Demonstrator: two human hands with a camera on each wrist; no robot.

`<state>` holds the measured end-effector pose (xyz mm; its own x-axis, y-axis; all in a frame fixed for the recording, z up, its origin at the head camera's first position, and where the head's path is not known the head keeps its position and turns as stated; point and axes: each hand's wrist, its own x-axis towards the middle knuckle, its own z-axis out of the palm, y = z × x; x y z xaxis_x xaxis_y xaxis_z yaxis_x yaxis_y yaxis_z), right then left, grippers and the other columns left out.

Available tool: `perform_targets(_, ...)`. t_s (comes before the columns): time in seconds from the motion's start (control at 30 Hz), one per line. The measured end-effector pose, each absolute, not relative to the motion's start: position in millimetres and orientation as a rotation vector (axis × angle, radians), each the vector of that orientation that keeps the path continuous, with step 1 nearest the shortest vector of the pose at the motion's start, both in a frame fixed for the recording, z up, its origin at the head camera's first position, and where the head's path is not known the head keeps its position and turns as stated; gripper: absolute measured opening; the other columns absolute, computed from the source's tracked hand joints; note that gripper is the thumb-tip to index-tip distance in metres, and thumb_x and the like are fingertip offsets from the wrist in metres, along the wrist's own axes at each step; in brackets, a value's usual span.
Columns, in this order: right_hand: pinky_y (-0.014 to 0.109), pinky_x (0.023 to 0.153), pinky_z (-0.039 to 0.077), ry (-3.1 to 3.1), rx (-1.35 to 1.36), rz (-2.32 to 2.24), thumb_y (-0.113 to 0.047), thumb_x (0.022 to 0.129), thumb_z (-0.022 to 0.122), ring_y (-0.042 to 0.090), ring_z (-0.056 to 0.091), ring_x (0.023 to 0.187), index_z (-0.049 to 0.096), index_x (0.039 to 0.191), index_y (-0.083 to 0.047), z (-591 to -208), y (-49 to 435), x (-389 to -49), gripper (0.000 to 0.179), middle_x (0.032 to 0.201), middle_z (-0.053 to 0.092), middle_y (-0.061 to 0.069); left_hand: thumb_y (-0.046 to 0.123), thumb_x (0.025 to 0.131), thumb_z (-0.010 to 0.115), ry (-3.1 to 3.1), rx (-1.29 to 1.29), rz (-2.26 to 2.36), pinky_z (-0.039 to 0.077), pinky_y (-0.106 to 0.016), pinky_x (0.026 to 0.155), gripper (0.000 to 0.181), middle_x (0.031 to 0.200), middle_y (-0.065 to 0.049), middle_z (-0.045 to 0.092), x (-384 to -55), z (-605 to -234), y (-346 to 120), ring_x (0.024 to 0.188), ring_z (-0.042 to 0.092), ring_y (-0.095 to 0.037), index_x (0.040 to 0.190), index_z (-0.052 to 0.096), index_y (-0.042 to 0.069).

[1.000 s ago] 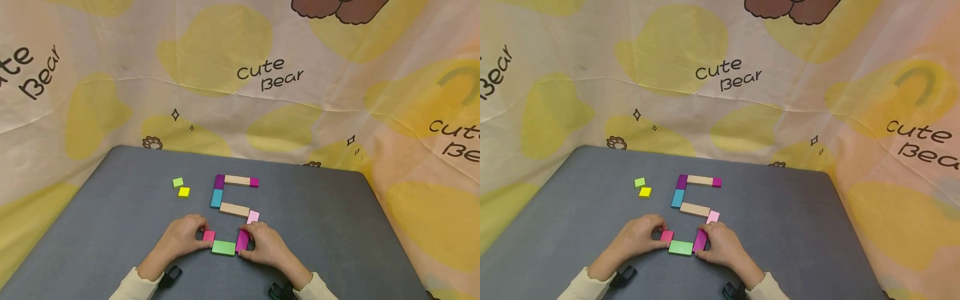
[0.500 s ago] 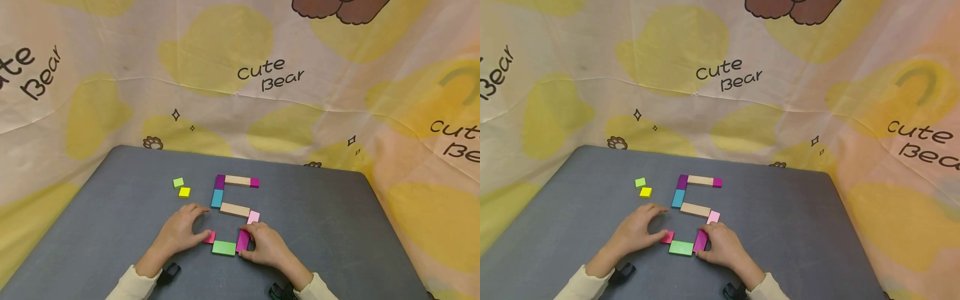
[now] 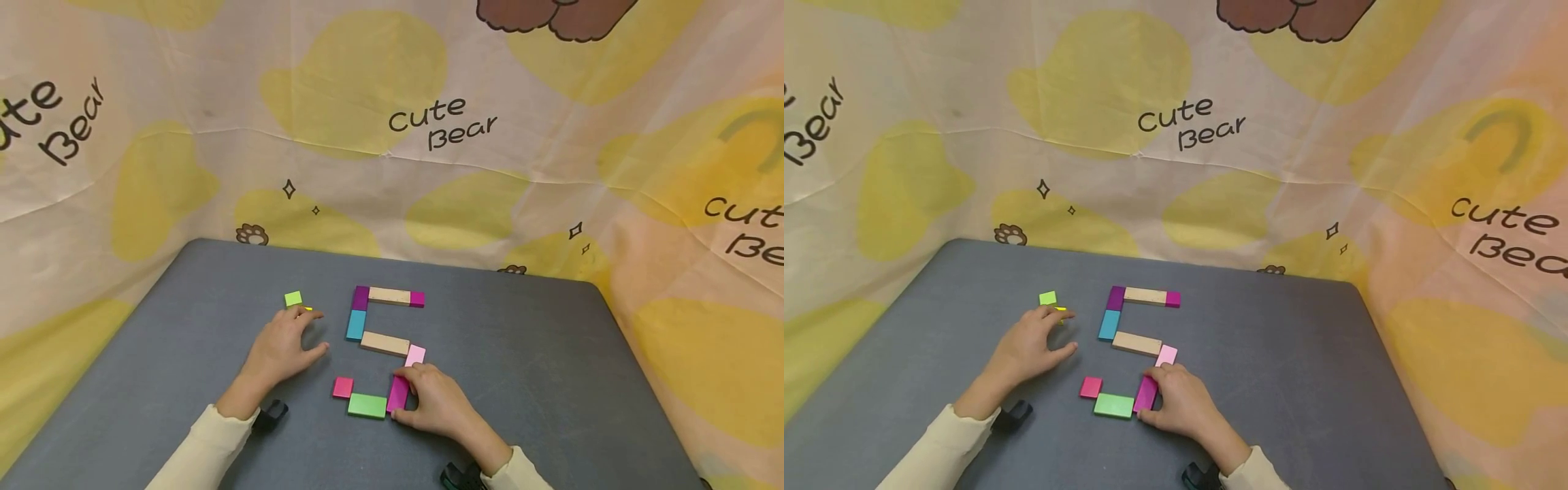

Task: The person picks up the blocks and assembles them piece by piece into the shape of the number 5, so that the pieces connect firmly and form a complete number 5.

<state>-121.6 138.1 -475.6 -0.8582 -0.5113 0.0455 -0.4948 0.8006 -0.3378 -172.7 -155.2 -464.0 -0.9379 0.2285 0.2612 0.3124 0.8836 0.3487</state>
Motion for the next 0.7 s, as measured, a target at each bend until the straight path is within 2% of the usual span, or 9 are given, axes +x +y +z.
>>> perform_targets(0.4, 0.029, 0.074, 0.051, 2.935, -0.819, -0.534, -0.043, 0.072, 0.078, 0.011, 0.057, 0.090, 0.066, 0.118, -0.013, -475, 139, -121, 0.056, 0.100, 0.067, -0.002, 0.039, 0.076, 0.074, -2.955, -0.327, -0.507, 0.051, -0.047, 0.069, 0.052, 0.110, -0.016, 0.060, -202, -466, -168, 0.090, 0.054, -0.030, 0.121, 0.066, 0.014)
perform_targets(0.7, 0.027, 0.072, 0.050, 2.938, -0.829, -0.540, -0.043, 0.071, 0.079, 0.010, 0.055, 0.088, 0.066, 0.117, -0.013, -475, 139, -121, 0.056, 0.098, 0.067, -0.003, 0.022, 0.080, 0.067, -2.995, -0.317, -0.471, 0.049, -0.049, 0.070, 0.040, 0.109, -0.016, 0.060, -215, -469, -177, 0.092, 0.055, -0.032, 0.119, 0.067, 0.013)
